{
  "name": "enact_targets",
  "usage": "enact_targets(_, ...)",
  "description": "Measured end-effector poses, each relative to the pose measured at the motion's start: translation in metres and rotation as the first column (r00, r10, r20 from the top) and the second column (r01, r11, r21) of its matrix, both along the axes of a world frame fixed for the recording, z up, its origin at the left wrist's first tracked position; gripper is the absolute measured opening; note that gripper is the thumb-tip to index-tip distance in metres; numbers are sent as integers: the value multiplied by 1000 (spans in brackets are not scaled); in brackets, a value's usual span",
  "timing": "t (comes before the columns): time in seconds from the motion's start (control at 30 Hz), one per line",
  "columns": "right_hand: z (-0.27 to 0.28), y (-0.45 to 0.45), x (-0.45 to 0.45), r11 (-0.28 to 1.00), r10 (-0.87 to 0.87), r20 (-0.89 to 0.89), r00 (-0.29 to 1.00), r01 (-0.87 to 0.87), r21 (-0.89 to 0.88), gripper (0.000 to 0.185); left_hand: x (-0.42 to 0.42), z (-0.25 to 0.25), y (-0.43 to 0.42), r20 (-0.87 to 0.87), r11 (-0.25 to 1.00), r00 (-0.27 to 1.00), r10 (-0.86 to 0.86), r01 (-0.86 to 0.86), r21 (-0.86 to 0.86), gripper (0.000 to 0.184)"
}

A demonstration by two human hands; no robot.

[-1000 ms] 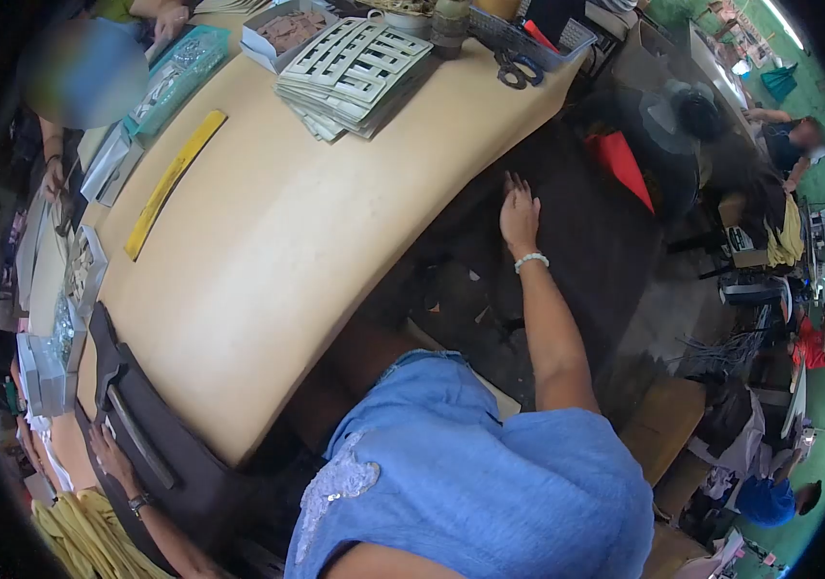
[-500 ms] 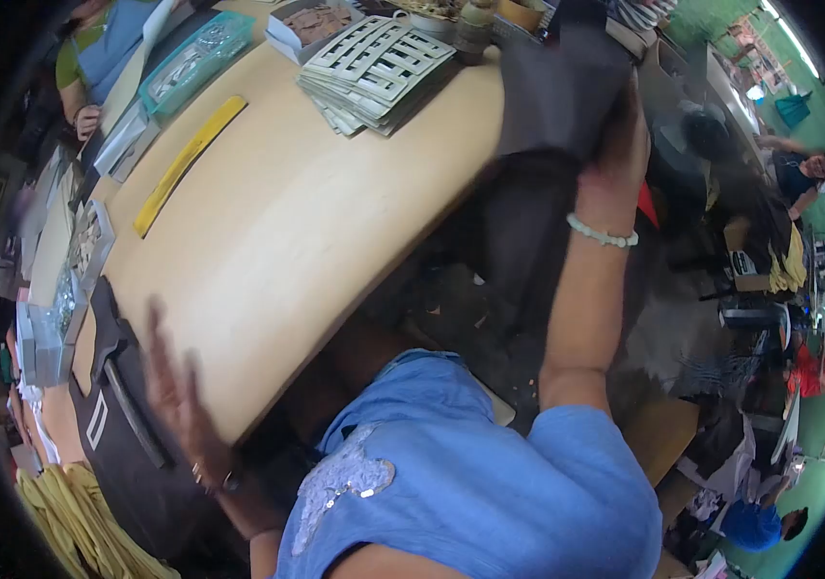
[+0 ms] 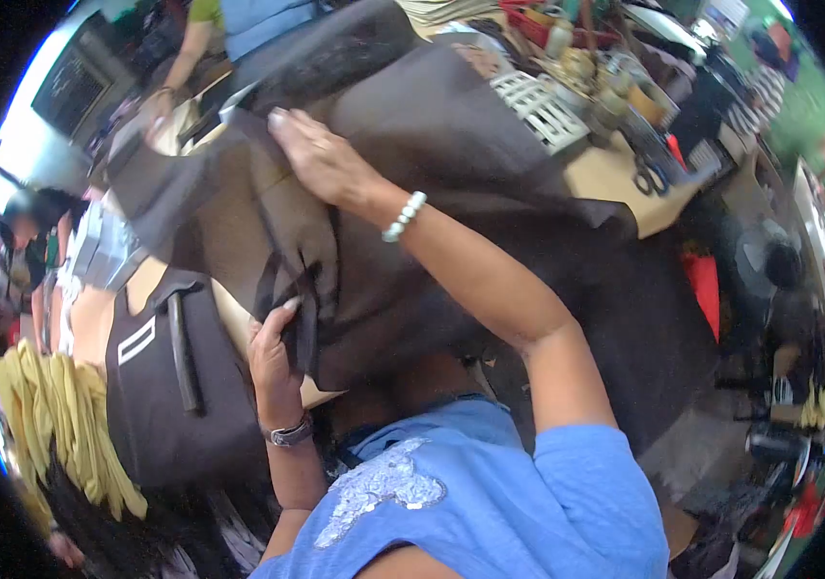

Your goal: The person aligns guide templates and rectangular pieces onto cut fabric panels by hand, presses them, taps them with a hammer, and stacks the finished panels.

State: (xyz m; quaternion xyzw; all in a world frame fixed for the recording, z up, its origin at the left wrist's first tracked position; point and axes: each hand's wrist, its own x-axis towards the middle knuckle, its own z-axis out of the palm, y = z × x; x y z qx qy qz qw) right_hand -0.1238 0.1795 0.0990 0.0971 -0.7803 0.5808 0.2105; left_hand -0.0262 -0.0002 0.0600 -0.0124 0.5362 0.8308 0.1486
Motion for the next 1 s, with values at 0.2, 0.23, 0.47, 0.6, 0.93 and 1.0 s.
enact_targets(0.2,-82,34,4,542,-310,223,924,-21,840,64,-12,-37,-65,96,960,976,196,-171,-223,37)
enact_targets(0.23,-96,40,8,551,-346,216,913,11,834,68,-9,-24,-66,130,952,968,214,-177,-250,46)
enact_targets(0.47,-97,59,84,402,-481,162,862,52,914,80,-8,-29,-85,-177,945,973,150,-194,-265,58)
enact_targets(0.6,-109,67,132,430,-528,-67,847,334,839,89,0,-25,-86,-31,971,987,156,-159,-177,61)
enact_targets(0.93,-103,39,230,242,-789,53,612,230,943,71,34,-9,-25,-570,132,666,-481,-588,-798,70)
enact_targets(1.0,-86,37,227,192,-772,-52,634,309,931,58,36,-27,-5,-456,186,707,-540,-429,-884,69)
